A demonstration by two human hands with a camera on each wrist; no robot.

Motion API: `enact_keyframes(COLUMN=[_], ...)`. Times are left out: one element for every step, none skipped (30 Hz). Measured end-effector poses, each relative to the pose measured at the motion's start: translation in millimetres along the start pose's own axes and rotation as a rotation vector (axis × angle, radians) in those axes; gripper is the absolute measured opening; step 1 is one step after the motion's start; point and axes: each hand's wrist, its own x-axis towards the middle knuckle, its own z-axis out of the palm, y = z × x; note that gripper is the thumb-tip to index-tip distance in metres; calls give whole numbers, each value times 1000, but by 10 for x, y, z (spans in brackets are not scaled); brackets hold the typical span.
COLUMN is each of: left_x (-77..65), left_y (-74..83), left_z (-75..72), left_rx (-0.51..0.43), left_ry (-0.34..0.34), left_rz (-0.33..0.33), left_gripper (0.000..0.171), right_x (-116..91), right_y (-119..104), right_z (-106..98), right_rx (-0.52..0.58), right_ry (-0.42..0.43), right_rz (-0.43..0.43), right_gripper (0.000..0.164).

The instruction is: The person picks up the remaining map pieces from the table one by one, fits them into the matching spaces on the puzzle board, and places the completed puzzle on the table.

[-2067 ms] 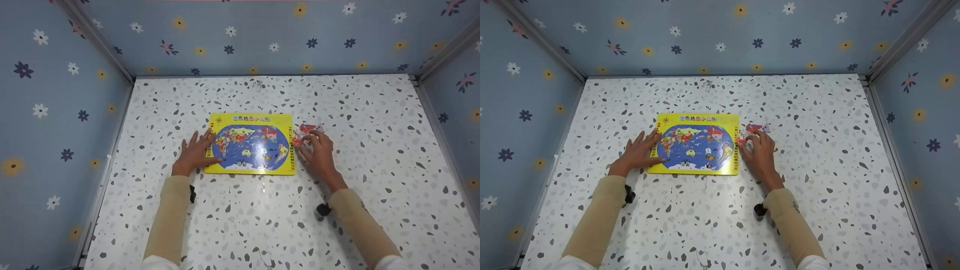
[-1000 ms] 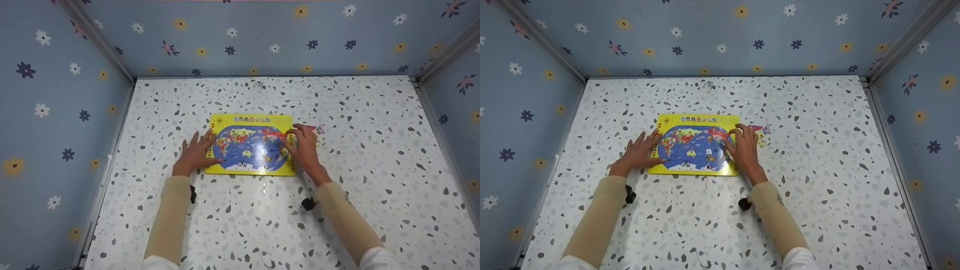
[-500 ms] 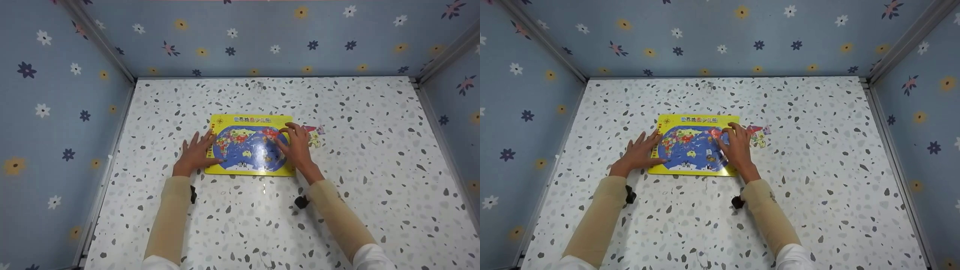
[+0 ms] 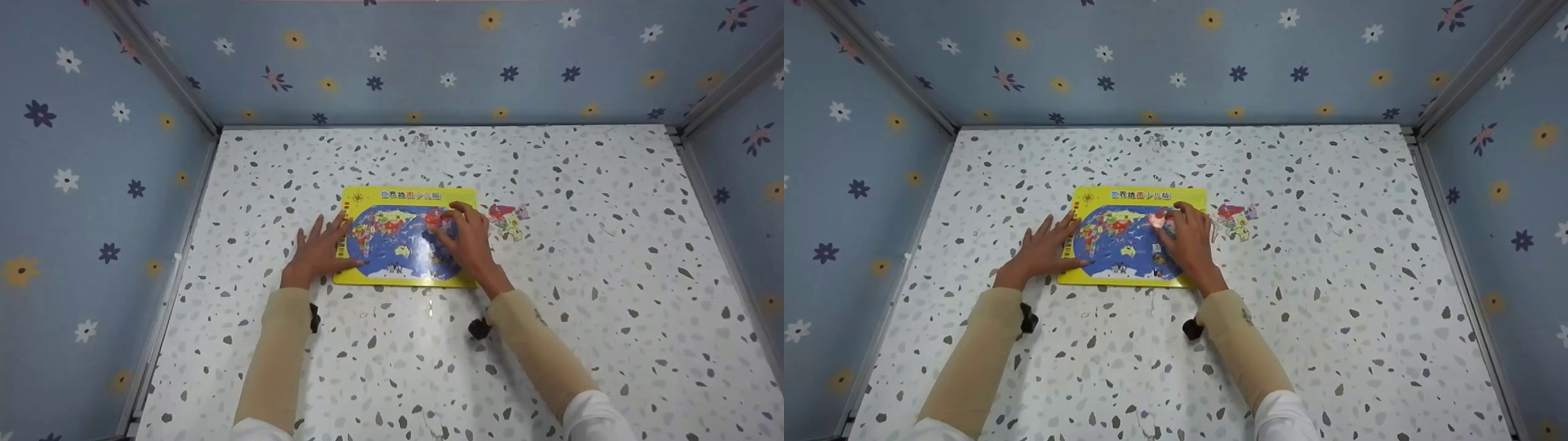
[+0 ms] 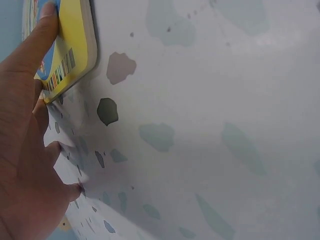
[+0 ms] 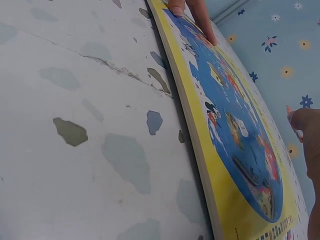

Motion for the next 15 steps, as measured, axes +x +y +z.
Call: enact_keyframes(left_x=[-1, -1, 1, 3, 5, 8, 9, 10, 11, 9, 7, 4, 0, -3, -7], left_y=[2, 3, 3, 3, 3, 2, 2, 2, 1, 1, 1, 1, 1, 0, 0], left_z=[0, 0, -1, -1, 1, 2, 3, 4, 4, 4, 3, 0, -4, -8, -13], left_rx=[-1, -3, -5, -8, -10, -11, -14, -17, -18, -17, -16, -13, -11, -6, -2], left_ry=[1, 0, -1, -2, -2, -2, -3, -4, -4, -4, -3, -3, -3, -2, -1], left_rz=[0, 0, 0, 0, -2, -1, -1, -1, 1, 0, 1, 4, 7, 10, 13], left_gripper=[106, 105, 105, 105, 105, 105, 105, 105, 105, 105, 105, 105, 105, 104, 104], right_x=[1, 3, 5, 7, 8, 11, 13, 17, 21, 26, 31, 39, 44, 52, 58], right_y=[-7, -13, -18, -23, -28, -33, -39, -44, -48, -54, -60, -63, -67, -70, -74], right_z=[15, 28, 40, 51, 61, 72, 81, 93, 107, 122, 136, 152, 165, 180, 192], right_rx=[-1, -2, -1, 3, 6, 5, 11, 16, 20, 25, 27, 30, 36, 39, 41], right_ry=[0, -2, -1, -1, -4, -9, -12, -13, -11, -12, -12, -10, -6, -4, -2], right_rz=[-2, -2, -5, -7, -6, -2, 0, 2, 1, 3, 3, -3, -10, -17, -23], right_gripper=[35, 36, 36, 36, 36, 36, 37, 37, 36, 35, 34, 34, 33, 32, 31])
